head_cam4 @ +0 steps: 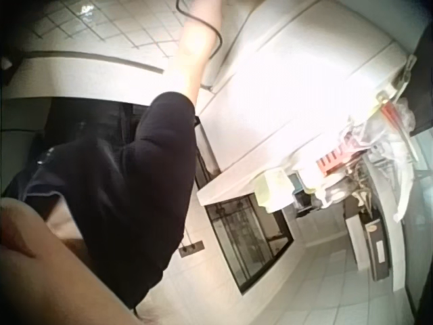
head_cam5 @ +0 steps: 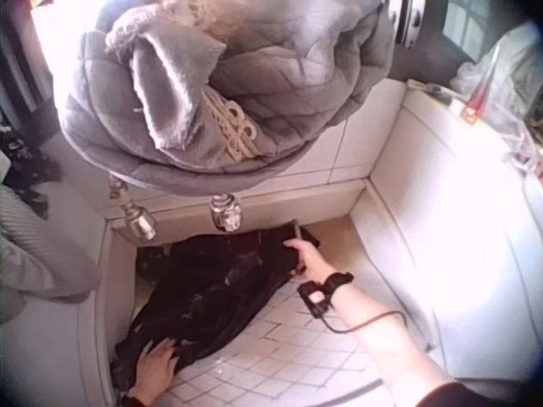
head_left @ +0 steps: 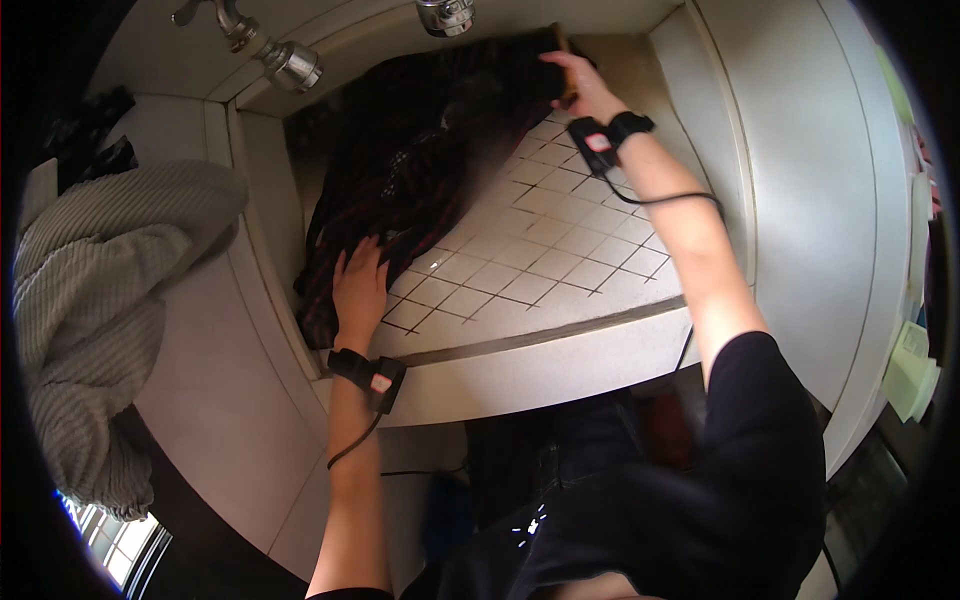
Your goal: The person washes a striped garment in a sink by hand and using a brush, scrubbing the fabric with soapy water.
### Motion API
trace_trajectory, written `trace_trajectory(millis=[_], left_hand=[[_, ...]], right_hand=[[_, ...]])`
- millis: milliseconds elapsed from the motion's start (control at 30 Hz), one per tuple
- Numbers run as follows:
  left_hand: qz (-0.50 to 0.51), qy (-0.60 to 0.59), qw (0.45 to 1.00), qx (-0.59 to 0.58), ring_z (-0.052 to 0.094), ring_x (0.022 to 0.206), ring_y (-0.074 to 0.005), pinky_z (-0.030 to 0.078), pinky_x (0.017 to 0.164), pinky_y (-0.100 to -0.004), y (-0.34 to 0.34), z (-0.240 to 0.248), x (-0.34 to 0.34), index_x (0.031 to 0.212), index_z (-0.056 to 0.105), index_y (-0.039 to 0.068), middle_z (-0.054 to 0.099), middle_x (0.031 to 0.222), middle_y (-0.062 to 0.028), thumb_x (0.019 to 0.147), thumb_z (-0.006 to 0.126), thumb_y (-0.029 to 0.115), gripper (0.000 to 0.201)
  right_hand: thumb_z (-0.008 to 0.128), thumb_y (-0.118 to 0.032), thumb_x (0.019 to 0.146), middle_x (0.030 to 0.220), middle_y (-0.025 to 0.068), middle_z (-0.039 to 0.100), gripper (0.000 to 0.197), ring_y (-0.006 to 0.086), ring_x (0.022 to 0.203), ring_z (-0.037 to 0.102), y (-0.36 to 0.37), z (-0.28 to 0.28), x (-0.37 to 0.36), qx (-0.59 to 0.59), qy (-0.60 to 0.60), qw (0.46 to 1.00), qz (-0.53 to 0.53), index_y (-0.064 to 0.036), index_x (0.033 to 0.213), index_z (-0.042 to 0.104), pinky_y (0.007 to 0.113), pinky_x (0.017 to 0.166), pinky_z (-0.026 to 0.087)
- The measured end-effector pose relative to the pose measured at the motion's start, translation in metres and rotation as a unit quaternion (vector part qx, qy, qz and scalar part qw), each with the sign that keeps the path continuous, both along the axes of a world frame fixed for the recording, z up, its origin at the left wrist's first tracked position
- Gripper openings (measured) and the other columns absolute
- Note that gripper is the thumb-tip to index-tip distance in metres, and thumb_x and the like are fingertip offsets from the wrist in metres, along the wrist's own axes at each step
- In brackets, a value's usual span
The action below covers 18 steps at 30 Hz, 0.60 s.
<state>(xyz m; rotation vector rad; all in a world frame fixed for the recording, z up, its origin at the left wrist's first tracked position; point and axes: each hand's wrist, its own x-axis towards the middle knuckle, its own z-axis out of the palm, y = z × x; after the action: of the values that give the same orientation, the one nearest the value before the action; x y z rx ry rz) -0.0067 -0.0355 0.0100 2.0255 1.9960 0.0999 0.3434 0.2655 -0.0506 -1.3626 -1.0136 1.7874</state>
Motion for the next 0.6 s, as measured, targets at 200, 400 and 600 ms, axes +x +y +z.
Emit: trace_trajectory(millis=[200, 400, 600], left_hand=[[-0.01, -0.109, 0.991, 0.072, 0.061, 0.108, -0.0313, 0.048, 0.094, -0.0398, -0.029, 0.045, 0.03, 0.121, 0.064, 0.01, 0.066, 0.114, -0.0125, 0.084, 0.062, 0.004, 0.037], [-0.173, -0.113, 0.976, -0.064, 0.062, 0.092, -0.0295, 0.048, 0.09, -0.0414, -0.034, 0.063, 0.058, 0.117, 0.068, 0.012, 0.065, 0.103, -0.0084, 0.086, 0.068, 0.018, 0.032], [-0.157, -0.134, 0.978, 0.001, 0.057, 0.116, -0.028, 0.046, 0.098, -0.0428, -0.019, 0.038, 0.067, 0.12, 0.067, 0.013, 0.064, 0.122, -0.0097, 0.087, 0.068, 0.033, 0.039]], right_hand=[[0.065, -0.029, 0.087, 0.094, 0.0032, 0.068, 0.023, 0.0177, 0.083, 0.064, -0.034, 0.07, 0.113, -0.052, 0.116, 0.983, -0.129, -0.0137, 0.104, 0.068, 0.033, 0.065, 0.047], [0.072, -0.037, 0.071, 0.103, 0.0228, 0.068, 0.065, 0.0338, 0.099, 0.065, -0.065, 0.046, 0.135, 0.08, -0.575, 0.787, 0.211, 0.0031, 0.119, 0.059, 0.036, 0.086, 0.049], [0.074, -0.034, 0.072, 0.108, 0.0244, 0.066, 0.067, 0.0308, 0.1, 0.065, -0.089, 0.044, 0.107, 0.05, -0.375, 0.908, 0.178, 0.0073, 0.121, 0.055, 0.037, 0.086, 0.049]])
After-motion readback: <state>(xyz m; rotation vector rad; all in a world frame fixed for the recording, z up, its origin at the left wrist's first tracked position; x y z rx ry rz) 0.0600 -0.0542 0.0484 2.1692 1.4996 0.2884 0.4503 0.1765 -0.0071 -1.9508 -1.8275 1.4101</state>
